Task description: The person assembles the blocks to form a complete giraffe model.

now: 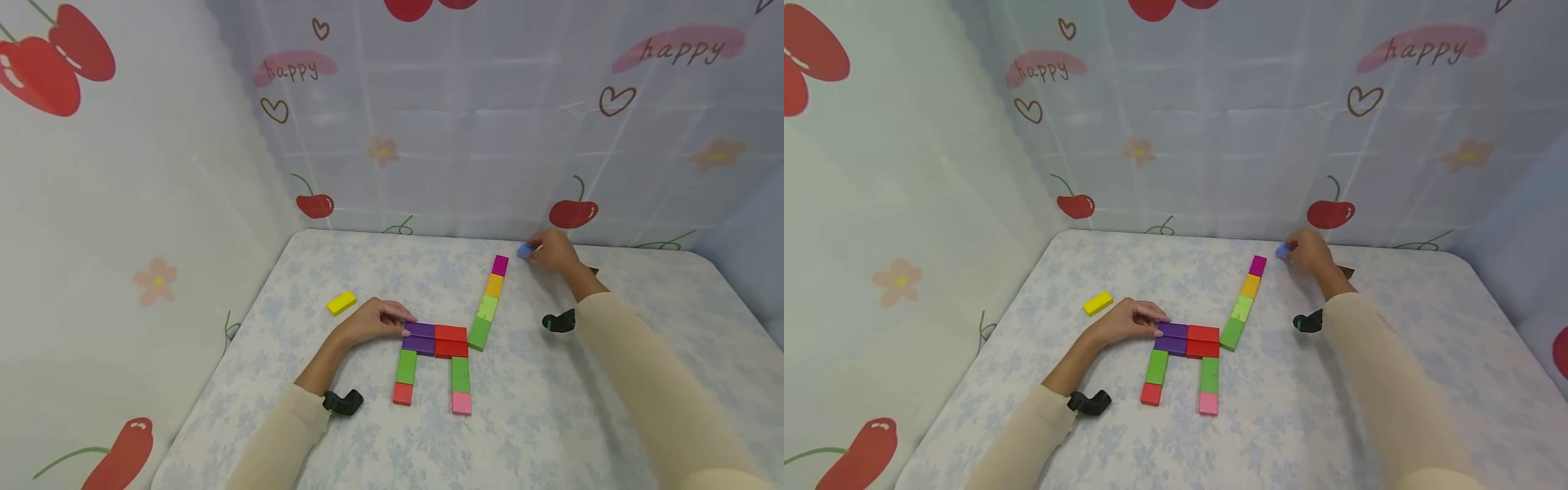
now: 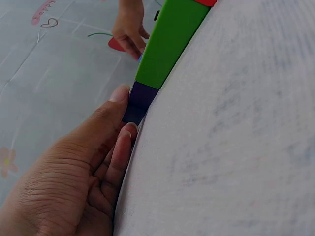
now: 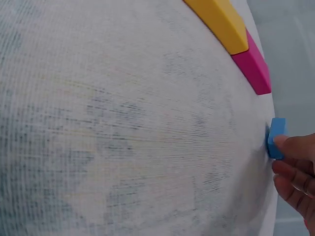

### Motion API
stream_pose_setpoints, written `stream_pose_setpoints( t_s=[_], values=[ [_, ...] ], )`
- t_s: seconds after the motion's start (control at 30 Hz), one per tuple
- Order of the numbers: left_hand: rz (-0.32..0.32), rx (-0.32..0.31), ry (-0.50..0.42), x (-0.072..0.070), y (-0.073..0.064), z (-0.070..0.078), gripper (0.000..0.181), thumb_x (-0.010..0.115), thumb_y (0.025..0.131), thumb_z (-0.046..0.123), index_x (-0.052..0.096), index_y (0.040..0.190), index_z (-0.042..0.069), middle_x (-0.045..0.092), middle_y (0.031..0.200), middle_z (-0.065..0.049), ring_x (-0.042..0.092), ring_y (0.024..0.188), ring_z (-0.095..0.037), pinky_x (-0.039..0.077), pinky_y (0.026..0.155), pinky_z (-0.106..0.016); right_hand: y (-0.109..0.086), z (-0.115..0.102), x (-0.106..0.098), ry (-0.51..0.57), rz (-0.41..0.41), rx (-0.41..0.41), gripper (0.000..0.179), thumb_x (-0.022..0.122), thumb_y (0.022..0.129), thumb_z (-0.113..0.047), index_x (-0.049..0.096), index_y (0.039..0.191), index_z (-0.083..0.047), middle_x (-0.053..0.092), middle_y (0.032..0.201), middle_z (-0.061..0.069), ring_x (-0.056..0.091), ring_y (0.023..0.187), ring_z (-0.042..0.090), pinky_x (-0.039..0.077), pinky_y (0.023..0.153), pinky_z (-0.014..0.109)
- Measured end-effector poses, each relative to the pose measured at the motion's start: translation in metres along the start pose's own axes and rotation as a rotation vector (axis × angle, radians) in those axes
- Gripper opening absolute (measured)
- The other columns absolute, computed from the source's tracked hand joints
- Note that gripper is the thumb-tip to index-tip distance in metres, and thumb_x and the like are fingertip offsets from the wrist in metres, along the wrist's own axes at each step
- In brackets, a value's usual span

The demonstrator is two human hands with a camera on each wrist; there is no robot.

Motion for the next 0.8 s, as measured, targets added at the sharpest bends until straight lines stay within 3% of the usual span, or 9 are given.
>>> stream_pose_setpoints(
  t_s=[0.13,0.27,0.37,0.43,0.53,0.63,0.7,0.8],
  values=[
    [-0.002,-0.008,-0.010,0.001,0.002,0.002,0.027,0.082,0.087,0.011,0.080,0.114,0.015,0.073,0.108,0.001,0.065,0.080,-0.018,0.054,0.072,-0.028,0.000,0.007,0.005,0.021,0.020,-0.002,0.037,0.069,0.094,-0.005,0.064,0.127,0.011,0.062,0.122,0.031,0.055,0.112,0.046,0.048,0.096,0.058],
    [-0.007,-0.002,-0.016,0.000,0.002,0.003,0.027,0.081,0.087,0.012,0.079,0.114,0.015,0.073,0.108,0.000,0.065,0.080,-0.019,0.054,0.073,-0.028,-0.001,0.014,0.000,0.054,0.084,0.051,0.038,0.067,0.097,-0.011,0.063,0.128,0.009,0.063,0.115,0.030,0.061,0.096,0.039,0.055,0.077,0.044],
    [-0.005,0.004,-0.015,-0.001,0.001,0.004,0.027,0.081,0.087,0.011,0.079,0.114,0.013,0.073,0.108,-0.001,0.065,0.080,-0.018,0.054,0.073,-0.028,-0.002,0.020,-0.006,0.150,0.151,0.129,0.035,0.065,0.098,-0.012,0.065,0.125,0.010,0.068,0.101,0.027,0.065,0.075,0.027,0.052,0.059,0.029],
    [0.000,0.002,-0.015,-0.002,0.000,0.004,0.027,0.081,0.087,0.010,0.079,0.115,0.012,0.073,0.108,-0.002,0.065,0.079,-0.017,0.053,0.073,-0.027,-0.002,0.026,-0.003,0.265,0.164,0.194,0.034,0.064,0.098,-0.009,0.065,0.125,0.011,0.071,0.087,0.021,0.066,0.064,0.018,0.052,0.055,0.024],
    [0.005,-0.001,-0.021,-0.002,0.000,0.005,0.028,0.081,0.087,0.008,0.079,0.115,0.010,0.073,0.108,-0.003,0.064,0.078,-0.016,0.053,0.072,-0.026,-0.002,0.035,0.007,0.433,0.141,0.290,0.036,0.063,0.098,-0.006,0.062,0.128,0.013,0.070,0.071,0.010,0.066,0.057,0.011,0.055,0.055,0.024],
    [0.006,-0.001,-0.023,-0.001,0.000,0.004,0.029,0.081,0.087,0.006,0.078,0.115,0.007,0.073,0.109,-0.005,0.064,0.079,-0.015,0.053,0.072,-0.026,-0.004,0.041,0.016,0.515,0.141,0.373,0.037,0.063,0.099,-0.007,0.061,0.131,0.011,0.067,0.066,0.000,0.064,0.055,0.008,0.056,0.056,0.025],
    [0.006,-0.001,-0.021,-0.001,0.001,0.004,0.029,0.081,0.087,0.005,0.078,0.116,0.007,0.073,0.110,-0.005,0.064,0.079,-0.015,0.053,0.072,-0.026,-0.005,0.041,0.018,0.502,0.159,0.391,0.038,0.066,0.098,-0.010,0.063,0.131,0.008,0.066,0.068,0.000,0.063,0.056,0.008,0.055,0.056,0.023],
    [0.009,-0.006,-0.014,0.000,0.002,0.003,0.029,0.081,0.087,0.005,0.078,0.115,0.008,0.073,0.109,-0.004,0.064,0.079,-0.015,0.053,0.072,-0.026,-0.006,0.037,0.021,0.445,0.167,0.408,0.041,0.069,0.098,-0.018,0.065,0.133,0.003,0.067,0.085,0.008,0.060,0.070,0.016,0.053,0.061,0.023]
  ],
)
Point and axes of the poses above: each hand's wrist, its own y-axis towards the middle knuckle, its own x-axis out of the palm, z = x × y, the point moved 10 cm from there along y, towards the middle knuckle
